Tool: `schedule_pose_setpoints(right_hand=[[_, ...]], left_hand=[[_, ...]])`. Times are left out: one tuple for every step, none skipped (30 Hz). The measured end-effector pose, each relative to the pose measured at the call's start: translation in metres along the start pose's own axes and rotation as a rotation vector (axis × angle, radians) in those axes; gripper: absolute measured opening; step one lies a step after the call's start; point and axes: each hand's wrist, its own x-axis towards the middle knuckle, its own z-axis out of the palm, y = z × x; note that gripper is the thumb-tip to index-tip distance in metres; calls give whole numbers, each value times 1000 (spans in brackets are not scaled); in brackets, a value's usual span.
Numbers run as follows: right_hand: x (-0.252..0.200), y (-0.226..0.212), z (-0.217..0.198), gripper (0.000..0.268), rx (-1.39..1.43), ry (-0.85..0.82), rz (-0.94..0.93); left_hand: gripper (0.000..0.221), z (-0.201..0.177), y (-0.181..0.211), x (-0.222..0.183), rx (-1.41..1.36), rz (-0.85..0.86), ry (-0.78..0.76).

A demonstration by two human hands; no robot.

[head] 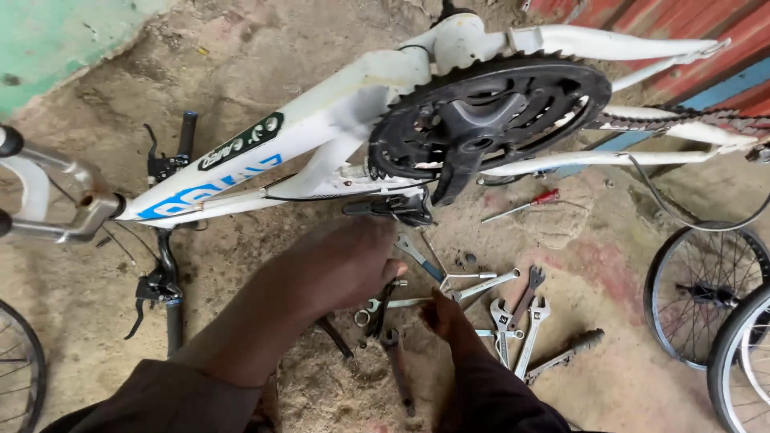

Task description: Removing the crankset and bottom bracket assembly from an upside-down bicycle frame using a wrench.

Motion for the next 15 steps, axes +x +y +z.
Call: schedule_pose_setpoints(right_hand=[[2,4,9,60,-4,-3,1],[5,7,16,47,-8,40,-77],[10,10,24,37,-12,82,-155],[4,14,24,37,-13,84,-144],[-1,18,24,36,-696,198,-148],[-3,14,24,41,-1378,305,-149],[5,18,24,41,-1376,307,-147],[12,26,27,56,-1145,422,-132],[18,34,31,72,-910,529,-117],[12,32,27,72,-919,521,-112],[5,30,25,61,-886,503,-111],[-1,22,22,50,-852,487,-117],[-6,23,23,50,-858,483,-120],[-10,20,21,44,-787,498,-176],[-14,18,20,40,-716,512,-232]], left_hand=[[48,3,1,0,-1,-4,2],[50,6,1,2,31,11,2],[51,10,1,5,62,27,3],[51,9,1,3,58,24,-6],[51,9,0,1,39,4,-48],[51,7,-1,5,25,-12,-82],[51,4,0,3,24,-9,-83],[49,1,0,0,48,-25,-112],[48,-3,1,-4,73,-40,-140],[48,-7,1,1,67,-49,-145],[47,-12,2,6,29,-125,-232],[47,-19,3,11,-8,-199,-311],[47,-17,0,11,-11,-206,-309],[46,-15,-3,12,7,-168,-248],[45,-14,-4,13,26,-130,-187]])
